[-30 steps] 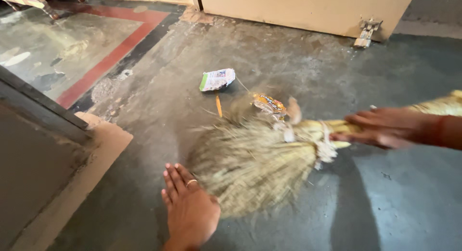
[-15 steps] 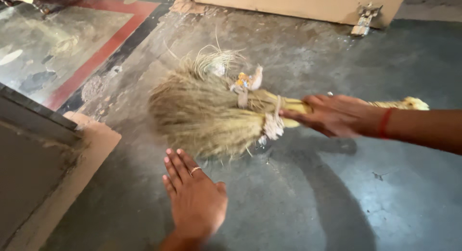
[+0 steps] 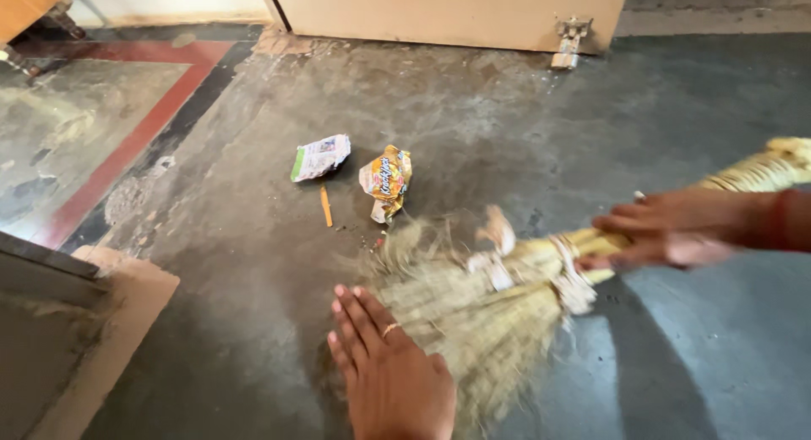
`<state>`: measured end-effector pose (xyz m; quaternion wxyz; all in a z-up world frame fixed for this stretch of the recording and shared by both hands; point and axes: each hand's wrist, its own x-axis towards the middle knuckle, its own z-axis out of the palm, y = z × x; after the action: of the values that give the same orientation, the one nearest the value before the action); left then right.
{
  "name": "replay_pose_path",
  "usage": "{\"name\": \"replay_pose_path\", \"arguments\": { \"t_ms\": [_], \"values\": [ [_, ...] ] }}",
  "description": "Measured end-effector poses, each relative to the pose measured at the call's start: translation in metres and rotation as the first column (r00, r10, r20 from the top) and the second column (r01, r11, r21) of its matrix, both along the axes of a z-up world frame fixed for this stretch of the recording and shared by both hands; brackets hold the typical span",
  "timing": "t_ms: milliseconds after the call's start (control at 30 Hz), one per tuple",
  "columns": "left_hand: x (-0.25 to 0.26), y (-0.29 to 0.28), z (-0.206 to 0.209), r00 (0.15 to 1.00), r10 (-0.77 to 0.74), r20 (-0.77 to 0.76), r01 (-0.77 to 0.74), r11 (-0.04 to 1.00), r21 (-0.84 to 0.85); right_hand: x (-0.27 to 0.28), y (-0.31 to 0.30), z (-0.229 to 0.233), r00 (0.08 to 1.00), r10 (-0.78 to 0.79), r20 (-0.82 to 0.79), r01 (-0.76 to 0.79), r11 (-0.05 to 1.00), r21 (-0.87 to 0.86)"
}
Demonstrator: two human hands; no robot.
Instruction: The person sweeps a concrete floor using a traditional straw broom. They gather small debris and push larger items like a crumpled snack wrapper and a piece of paper across the floor.
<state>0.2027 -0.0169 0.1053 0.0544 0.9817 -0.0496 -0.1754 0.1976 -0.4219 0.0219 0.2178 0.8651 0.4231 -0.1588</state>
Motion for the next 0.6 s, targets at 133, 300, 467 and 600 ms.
{"name": "replay_pose_path", "arguments": {
  "t_ms": [133,300,467,600],
  "values": [
    [0.014,-0.005,0.001,1.0,0.001,0.031,0.0,0.999,-0.04,0.039,0.015,0.005,0.988,-0.152,0.017,0.15,0.986,0.075],
    [0.032,0.001,0.003,0.999,-0.024,0.028,0.025,0.998,-0.06,0.065,0.056,0.023,0.957,-0.171,0.235,0.157,0.985,0.076],
    [0.041,0.019,-0.003,0.996,-0.078,0.046,0.081,0.995,-0.06,0.036,0.124,0.061,0.778,-0.625,-0.07,0.628,0.77,0.111],
    [0.044,0.035,-0.013,0.985,-0.166,0.053,0.167,0.986,-0.024,-0.008,0.145,0.069,0.633,-0.749,-0.194,0.774,0.619,0.136]
  ]
}}
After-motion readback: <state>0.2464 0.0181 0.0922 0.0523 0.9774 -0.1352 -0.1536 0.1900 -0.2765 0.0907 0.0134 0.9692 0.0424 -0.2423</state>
